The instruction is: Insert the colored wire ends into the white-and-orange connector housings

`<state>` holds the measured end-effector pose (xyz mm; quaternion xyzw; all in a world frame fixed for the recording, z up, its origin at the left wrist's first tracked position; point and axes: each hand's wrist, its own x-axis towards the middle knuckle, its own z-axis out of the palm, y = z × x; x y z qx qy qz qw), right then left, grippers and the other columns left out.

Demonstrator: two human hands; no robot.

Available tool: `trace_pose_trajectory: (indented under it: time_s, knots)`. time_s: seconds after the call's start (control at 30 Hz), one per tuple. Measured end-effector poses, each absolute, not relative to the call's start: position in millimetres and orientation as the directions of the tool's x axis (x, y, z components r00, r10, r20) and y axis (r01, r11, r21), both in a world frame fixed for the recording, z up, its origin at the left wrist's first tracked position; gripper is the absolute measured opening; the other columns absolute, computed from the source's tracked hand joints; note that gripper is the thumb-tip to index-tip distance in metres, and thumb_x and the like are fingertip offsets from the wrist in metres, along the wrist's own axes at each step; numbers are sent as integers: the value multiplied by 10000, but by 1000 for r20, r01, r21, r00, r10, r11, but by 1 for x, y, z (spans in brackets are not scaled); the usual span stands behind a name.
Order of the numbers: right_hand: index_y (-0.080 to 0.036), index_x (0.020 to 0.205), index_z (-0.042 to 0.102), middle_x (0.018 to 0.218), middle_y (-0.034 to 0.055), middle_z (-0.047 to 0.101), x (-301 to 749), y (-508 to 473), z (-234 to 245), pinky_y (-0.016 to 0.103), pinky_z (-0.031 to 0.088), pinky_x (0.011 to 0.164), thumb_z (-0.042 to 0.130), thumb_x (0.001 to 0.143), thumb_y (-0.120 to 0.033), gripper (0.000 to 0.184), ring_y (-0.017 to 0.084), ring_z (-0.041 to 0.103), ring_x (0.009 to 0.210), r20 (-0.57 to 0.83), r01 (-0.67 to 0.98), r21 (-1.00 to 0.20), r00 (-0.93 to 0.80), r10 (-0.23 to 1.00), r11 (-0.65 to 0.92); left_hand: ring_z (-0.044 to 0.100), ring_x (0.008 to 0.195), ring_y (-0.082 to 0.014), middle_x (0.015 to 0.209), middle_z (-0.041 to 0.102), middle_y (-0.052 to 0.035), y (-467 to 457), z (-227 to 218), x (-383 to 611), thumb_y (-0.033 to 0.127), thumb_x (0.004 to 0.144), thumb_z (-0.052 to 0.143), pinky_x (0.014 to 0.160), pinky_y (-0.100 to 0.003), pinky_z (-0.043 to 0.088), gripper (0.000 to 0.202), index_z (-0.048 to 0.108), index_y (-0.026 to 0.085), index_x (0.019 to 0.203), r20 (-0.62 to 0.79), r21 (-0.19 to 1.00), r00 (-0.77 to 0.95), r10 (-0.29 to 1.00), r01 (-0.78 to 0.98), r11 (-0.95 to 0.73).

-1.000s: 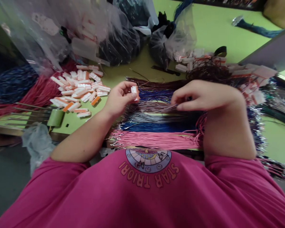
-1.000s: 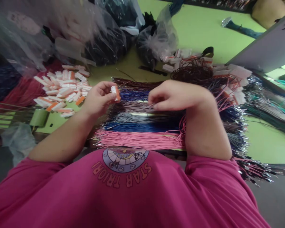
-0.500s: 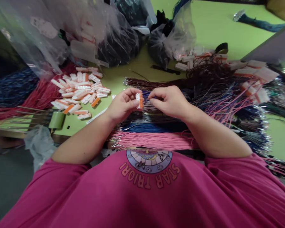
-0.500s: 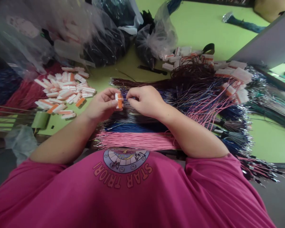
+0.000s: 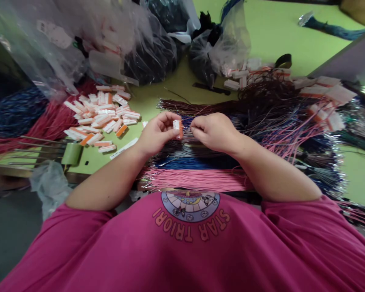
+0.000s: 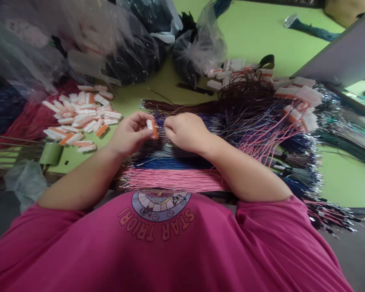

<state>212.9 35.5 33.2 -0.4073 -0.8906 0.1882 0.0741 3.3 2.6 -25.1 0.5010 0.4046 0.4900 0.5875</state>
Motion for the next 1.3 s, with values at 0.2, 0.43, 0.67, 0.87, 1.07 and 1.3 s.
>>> trace_pose_trajectory:
  time_s: [0.2, 0.43, 0.67, 0.87, 1.07, 1.3]
  knots:
    - [-151, 762, 747, 684, -7, 655, 210, 43, 26, 256, 374, 691, 513, 845, -218, 258, 110, 520, 659, 8, 522, -739, -625, 781, 426, 677, 663, -141, 776, 710, 11, 2, -30, 5, 492, 666, 959, 695, -317, 581, 511, 633, 238, 966, 115, 993, 155, 981, -49, -108]
    - [-159, 724, 716, 630, -37, 590, 205, 43, 21, 240, 388, 667, 540, 797, -244, 209, 91, 466, 614, -29, 442, -844, -602, 798, 303, 687, 646, -139, 784, 725, 13, 1, -29, 4, 497, 629, 979, 676, -310, 577, 538, 641, 231, 953, 83, 996, 156, 984, -58, -74]
    - [-155, 703, 677, 663, -21, 598, 198, 41, 13, 251, 365, 685, 537, 828, -221, 199, 107, 503, 663, -47, 502, -799, -601, 798, 331, 690, 629, -141, 748, 719, 18, 0, -34, 5, 403, 636, 979, 668, -307, 583, 479, 647, 215, 926, 41, 998, 187, 982, -63, -30]
    - [-142, 761, 697, 751, 0, 652, 194, 39, 11, 256, 348, 711, 557, 873, -191, 186, 116, 540, 723, -67, 579, -727, -595, 801, 370, 682, 632, -142, 763, 708, 12, 1, -30, 4, 358, 630, 976, 679, -318, 583, 473, 637, 205, 922, 28, 998, 197, 980, -59, -17]
    - [-147, 958, 762, 878, 31, 719, 202, 48, 39, 280, 371, 771, 541, 986, -244, 243, 148, 574, 817, -80, 611, -564, -710, 700, 555, 672, 672, -152, 763, 672, 14, 6, -23, -5, 282, 669, 928, 666, -318, 573, 413, 635, 222, 952, 50, 997, 197, 979, -73, -36]
    - [-135, 1087, 765, 1157, 183, 709, 223, -2, 47, 370, 391, 784, 385, 1062, -225, 391, 282, 582, 1036, -100, 661, -30, -748, 656, 750, 668, 727, -138, 841, 673, -4, 16, -23, -9, 158, 757, 764, 662, -294, 606, 307, 638, 214, 1032, 21, 995, 20, 1000, -93, -19]
